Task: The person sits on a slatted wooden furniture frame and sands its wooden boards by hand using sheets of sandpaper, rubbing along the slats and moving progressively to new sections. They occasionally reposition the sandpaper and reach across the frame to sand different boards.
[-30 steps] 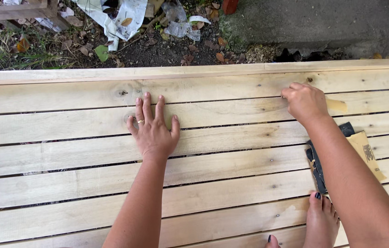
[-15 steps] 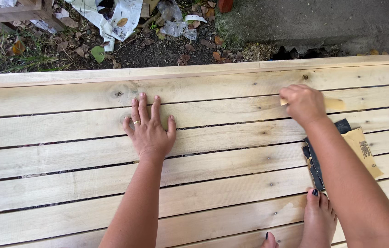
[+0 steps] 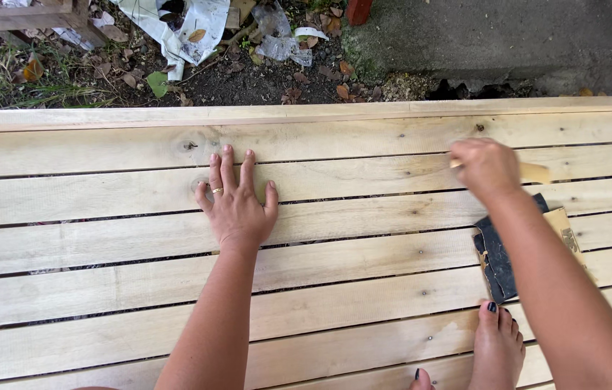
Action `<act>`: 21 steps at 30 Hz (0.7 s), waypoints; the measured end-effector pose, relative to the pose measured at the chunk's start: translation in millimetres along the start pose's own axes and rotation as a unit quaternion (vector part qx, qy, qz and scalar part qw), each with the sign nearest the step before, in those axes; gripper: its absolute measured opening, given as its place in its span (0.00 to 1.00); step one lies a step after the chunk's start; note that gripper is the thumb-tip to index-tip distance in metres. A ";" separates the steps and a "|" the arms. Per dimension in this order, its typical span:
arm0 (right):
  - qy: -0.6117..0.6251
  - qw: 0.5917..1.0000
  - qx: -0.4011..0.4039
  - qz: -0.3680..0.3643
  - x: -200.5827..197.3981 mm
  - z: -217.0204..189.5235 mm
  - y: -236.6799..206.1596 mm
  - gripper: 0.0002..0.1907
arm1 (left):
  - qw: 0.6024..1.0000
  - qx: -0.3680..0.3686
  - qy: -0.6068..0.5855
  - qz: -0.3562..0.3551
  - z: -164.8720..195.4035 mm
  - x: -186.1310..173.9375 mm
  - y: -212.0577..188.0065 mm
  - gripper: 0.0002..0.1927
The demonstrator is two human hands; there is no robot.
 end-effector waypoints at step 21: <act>0.082 0.994 -0.050 0.043 -2.6 -30.9 -1.8 0.15 | 1.000 0.009 -0.001 -0.002 -1.4 -0.7 -0.3 0.35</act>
Point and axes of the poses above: each hand's wrist, its own y-axis towards the middle knuckle, its own x-axis out of the palm, z = x × y, the point moved 10 cm from there along y, towards the middle knuckle, and after that the axes turned 15 degrees about y, right-handed, at the moved point
